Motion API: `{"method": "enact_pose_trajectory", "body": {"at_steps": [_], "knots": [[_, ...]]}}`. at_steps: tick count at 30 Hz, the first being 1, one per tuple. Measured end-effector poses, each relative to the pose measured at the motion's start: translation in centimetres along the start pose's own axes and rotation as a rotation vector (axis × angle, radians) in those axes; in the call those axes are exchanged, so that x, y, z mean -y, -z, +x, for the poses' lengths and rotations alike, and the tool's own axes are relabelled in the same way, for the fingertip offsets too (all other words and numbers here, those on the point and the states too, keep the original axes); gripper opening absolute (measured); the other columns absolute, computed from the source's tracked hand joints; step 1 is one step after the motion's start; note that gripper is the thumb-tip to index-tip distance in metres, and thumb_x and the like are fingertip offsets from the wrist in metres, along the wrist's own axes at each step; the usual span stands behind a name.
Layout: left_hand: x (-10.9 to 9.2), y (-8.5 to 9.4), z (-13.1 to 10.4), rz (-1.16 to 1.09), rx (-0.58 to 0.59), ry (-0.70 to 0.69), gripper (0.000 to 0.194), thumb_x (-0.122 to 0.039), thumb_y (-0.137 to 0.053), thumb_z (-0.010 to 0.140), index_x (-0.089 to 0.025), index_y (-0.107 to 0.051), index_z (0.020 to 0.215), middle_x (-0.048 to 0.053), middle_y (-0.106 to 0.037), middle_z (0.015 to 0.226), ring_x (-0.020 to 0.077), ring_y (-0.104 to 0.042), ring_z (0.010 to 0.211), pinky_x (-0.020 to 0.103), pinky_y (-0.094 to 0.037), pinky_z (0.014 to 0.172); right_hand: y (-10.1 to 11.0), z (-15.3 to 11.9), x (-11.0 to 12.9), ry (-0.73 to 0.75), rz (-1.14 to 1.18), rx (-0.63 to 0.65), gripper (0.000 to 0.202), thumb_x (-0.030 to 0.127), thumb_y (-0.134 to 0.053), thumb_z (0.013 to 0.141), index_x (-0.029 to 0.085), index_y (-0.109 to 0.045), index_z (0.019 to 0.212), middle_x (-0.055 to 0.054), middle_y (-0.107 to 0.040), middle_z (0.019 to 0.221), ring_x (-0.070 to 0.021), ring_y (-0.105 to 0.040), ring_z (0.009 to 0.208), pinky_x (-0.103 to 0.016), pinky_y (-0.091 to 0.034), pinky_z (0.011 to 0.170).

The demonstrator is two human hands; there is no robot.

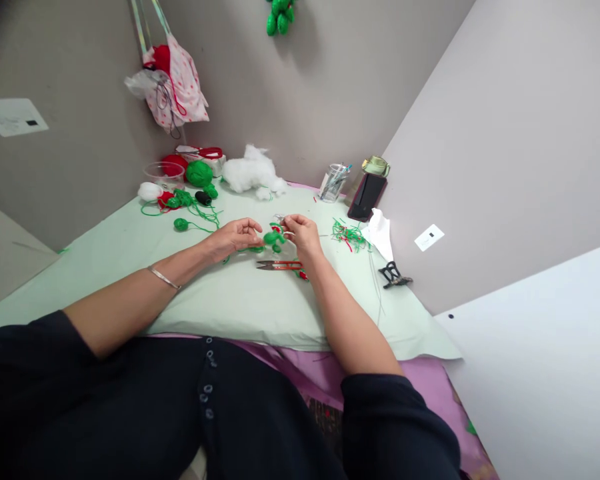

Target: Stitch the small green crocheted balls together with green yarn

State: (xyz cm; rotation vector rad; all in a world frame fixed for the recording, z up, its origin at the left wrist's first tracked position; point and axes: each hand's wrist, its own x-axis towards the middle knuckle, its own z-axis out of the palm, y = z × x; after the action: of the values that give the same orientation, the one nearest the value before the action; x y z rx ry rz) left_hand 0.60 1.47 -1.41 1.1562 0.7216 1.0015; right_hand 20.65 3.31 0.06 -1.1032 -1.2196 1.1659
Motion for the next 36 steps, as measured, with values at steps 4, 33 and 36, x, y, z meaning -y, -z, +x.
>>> {"method": "enact_pose_trajectory", "body": {"at_steps": [4, 33, 36], "knots": [[-0.1, -0.4, -0.3, 0.004, -0.04, -0.017, 0.035, -0.032, -0.085, 0.072, -0.016, -0.065, 0.095, 0.005, -0.07, 0.09, 0.0187, -0.068, 0.096, 0.036, -0.047, 0.095, -0.1, -0.3, 0.1, 0.016, 0.044, 0.05, 0.032, 0.042, -0.081, 0.063, 0.019, -0.063, 0.075, 0.0, -0.067, 0.073, -0.0109, -0.058, 0.065, -0.024, -0.045, 0.059], [0.1, 0.3, 0.3, 0.072, -0.019, -0.004, 0.027, -0.031, -0.085, 0.073, -0.012, -0.068, 0.083, -0.003, -0.055, 0.056, 0.0072, -0.049, 0.049, 0.021, -0.041, 0.054, 2.5, 0.5, 0.6, 0.051, -0.898, 0.117, 0.017, 0.033, -0.069, 0.077, 0.017, -0.063, 0.074, 0.001, -0.062, 0.064, -0.0127, -0.055, 0.06, -0.027, -0.04, 0.063], [-0.2, 0.4, 0.3, 0.051, -0.081, -0.05, 0.031, -0.032, -0.088, 0.069, -0.012, -0.068, 0.083, -0.003, -0.056, 0.059, 0.0061, -0.047, 0.05, 0.021, -0.041, 0.053, 2.8, -0.7, 2.1, -0.012, -0.898, 0.546, 0.023, 0.037, -0.072, 0.074, 0.016, -0.069, 0.083, -0.001, -0.067, 0.073, -0.0133, -0.057, 0.067, -0.026, -0.041, 0.064]]}}
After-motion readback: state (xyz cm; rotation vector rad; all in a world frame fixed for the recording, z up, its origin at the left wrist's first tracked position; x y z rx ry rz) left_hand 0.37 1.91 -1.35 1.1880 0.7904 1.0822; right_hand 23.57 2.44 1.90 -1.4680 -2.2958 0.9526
